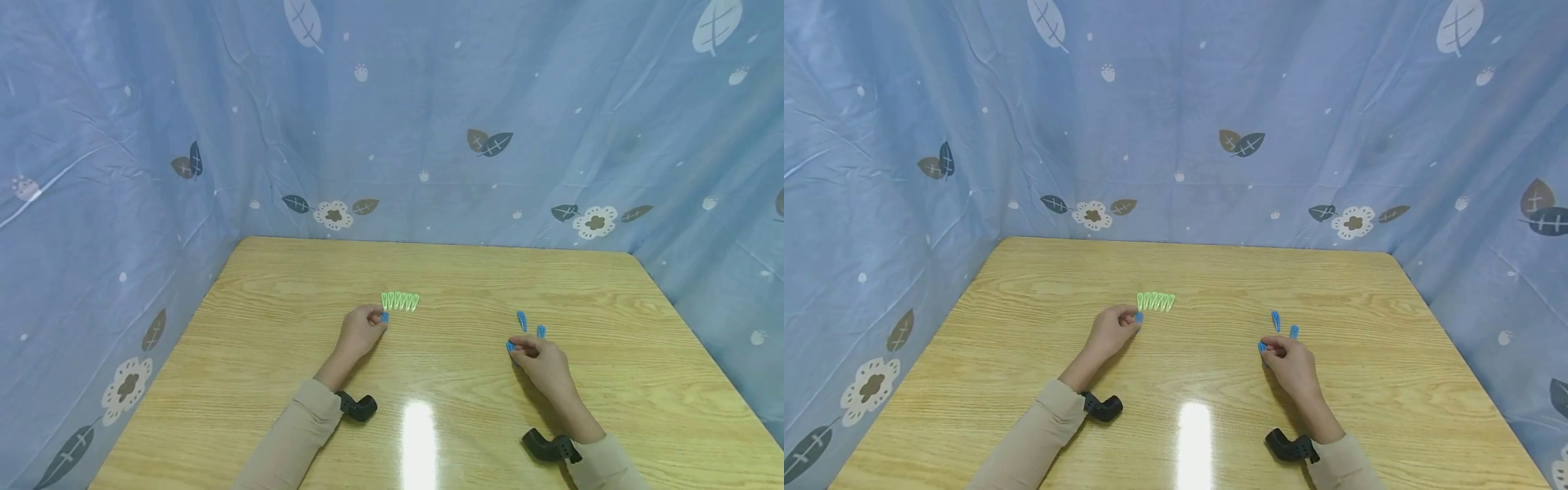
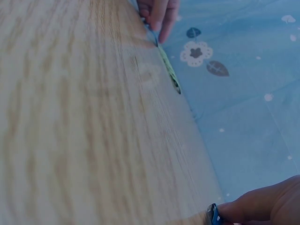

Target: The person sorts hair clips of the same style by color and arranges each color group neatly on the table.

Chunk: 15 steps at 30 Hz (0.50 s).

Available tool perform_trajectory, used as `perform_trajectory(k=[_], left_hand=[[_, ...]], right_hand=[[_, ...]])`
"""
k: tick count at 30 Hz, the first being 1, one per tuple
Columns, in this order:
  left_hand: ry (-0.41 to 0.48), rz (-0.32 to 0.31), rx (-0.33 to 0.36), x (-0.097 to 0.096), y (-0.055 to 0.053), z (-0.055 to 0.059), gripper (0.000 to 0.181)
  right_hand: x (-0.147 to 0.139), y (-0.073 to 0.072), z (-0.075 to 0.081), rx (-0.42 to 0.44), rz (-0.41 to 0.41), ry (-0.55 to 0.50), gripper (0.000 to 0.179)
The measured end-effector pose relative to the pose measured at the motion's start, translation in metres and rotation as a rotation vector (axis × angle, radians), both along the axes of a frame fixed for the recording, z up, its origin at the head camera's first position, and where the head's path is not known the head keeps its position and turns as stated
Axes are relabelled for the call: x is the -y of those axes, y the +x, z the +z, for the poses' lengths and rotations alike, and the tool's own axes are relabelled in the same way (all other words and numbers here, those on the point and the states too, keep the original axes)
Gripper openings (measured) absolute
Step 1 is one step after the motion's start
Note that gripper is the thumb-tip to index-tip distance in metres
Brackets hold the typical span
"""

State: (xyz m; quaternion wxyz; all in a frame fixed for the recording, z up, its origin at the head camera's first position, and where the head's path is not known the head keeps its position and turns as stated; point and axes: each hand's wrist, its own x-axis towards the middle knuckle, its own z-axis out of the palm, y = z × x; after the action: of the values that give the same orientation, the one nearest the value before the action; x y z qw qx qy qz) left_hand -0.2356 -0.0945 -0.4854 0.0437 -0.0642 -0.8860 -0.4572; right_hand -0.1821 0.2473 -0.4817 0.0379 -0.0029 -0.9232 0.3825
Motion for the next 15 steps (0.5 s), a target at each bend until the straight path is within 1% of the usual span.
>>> perform_trajectory(k=[2, 8, 12, 15], left_hand=[[0.001, -0.018, -0.008, 0.0025, -0.0012, -0.0018, 0.028], [0.030, -0.070, -0.002, 0.0069, -0.0031, -0.0038, 0.019], [0.032, -0.074, -0.006, 0.0069, -0.0034, -0.0037, 0.016], [0.042, -0.066, -0.003, 0.0064, -0.0044, -0.0037, 0.015]], right_hand=[[0.0004, -0.0001, -0.0003, 0.002, -0.003, 0.001, 0.025], [0.0004, -0.0003, 0.0005, -0.001, -0.002, 0.001, 0.025], [0.0001, 0.0002, 0.0010, -0.007, 0.006, -0.002, 0.024], [-0.0004, 0.0012, 0.0010, -0.006, 0.012, -0.008, 0.024]])
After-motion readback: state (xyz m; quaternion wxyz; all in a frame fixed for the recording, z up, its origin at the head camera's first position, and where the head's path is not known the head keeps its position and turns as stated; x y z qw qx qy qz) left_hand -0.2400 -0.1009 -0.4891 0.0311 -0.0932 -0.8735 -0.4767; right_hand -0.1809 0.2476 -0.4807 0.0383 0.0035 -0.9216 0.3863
